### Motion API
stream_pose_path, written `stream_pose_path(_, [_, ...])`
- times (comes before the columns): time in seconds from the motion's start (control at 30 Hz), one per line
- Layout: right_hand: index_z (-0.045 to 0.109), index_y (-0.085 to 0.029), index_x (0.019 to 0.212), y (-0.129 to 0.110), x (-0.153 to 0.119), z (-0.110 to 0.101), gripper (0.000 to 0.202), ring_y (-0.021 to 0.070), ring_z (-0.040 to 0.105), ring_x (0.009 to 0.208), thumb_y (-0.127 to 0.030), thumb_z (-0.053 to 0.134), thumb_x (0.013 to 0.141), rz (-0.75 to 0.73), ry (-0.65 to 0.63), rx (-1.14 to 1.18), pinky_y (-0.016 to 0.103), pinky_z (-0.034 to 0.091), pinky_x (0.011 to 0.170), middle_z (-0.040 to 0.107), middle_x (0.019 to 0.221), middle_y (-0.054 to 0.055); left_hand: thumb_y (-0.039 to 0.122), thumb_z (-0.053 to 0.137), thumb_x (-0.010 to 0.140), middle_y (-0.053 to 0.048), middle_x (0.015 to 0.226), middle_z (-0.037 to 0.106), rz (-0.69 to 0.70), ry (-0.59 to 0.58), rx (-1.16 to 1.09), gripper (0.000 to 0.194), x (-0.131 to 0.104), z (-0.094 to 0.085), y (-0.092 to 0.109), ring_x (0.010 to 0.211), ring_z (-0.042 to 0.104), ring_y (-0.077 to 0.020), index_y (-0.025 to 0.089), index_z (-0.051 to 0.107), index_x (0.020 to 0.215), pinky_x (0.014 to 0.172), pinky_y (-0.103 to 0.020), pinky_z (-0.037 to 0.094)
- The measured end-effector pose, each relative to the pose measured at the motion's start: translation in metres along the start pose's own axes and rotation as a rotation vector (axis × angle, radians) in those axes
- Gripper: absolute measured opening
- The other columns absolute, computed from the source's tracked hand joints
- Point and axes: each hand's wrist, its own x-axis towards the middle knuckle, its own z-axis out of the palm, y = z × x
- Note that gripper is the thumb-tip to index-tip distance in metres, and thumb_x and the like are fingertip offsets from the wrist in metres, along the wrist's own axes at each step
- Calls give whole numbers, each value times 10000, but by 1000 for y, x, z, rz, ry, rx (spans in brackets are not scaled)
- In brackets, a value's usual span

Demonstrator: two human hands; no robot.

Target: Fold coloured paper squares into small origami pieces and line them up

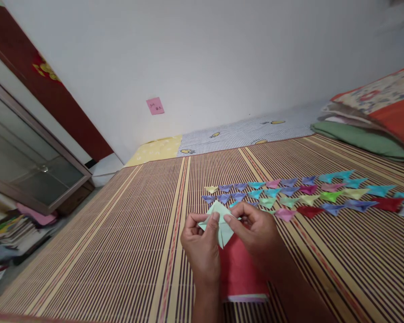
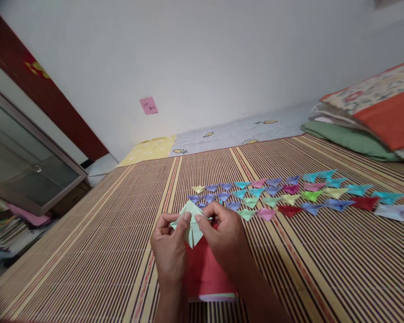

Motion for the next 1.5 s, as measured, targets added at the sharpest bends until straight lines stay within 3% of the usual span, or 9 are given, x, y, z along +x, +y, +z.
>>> stream_pose_path(0.3, [551,-213,684,0,0,-2,257,123,410,532,-354,640,880,-15,20,-106,266,311,522,449,569,-63,358,924,632,64,551,566,-27,23,-8,392,1,2,-4,491,526,-90,177,583,702,472,-179,439])
stream_pose_path(0.5, [550,-219,691,-1,-1,-2,264,132,439,532,-378,641,881,-10,44,-127,264,332,517,465,564,-58,287,917,683,-15,795,741,-130,-124,-136,453,5,-2,-7,670,705,-149,167,706,1066,628,-244,559])
stream_pose_path(0.63, [528,-225,689,-5,-2,-1,263,135,444,535,-372,630,882,17,33,-115,263,355,522,475,570,-56,284,927,673,-50,785,766,-250,-206,-210,339,11,-7,-11,639,708,-161,135,719,895,615,-269,571])
stream_pose_path(0.93, [504,-225,672,-6,1,-8,262,134,474,555,-326,621,884,-33,-44,-142,263,373,533,491,592,-47,281,898,721,8,631,705,-299,-288,-280,288,9,-9,-12,508,623,-109,148,642,714,510,-211,493])
stream_pose_path(1.23, [663,-210,855,2,7,-14,65,168,623,699,-263,683,886,-137,-97,-88,294,496,652,668,775,1,281,884,732,18,600,683,-309,-291,-262,304,7,-10,-7,517,605,-108,157,611,679,531,-220,483])
stream_pose_path(1.5, [650,-217,780,-2,7,-14,111,203,644,898,-159,672,872,-290,-35,-59,337,489,782,667,872,21,300,854,763,32,600,625,-238,-345,-98,294,9,-12,-2,520,549,-97,153,617,671,534,-219,447])
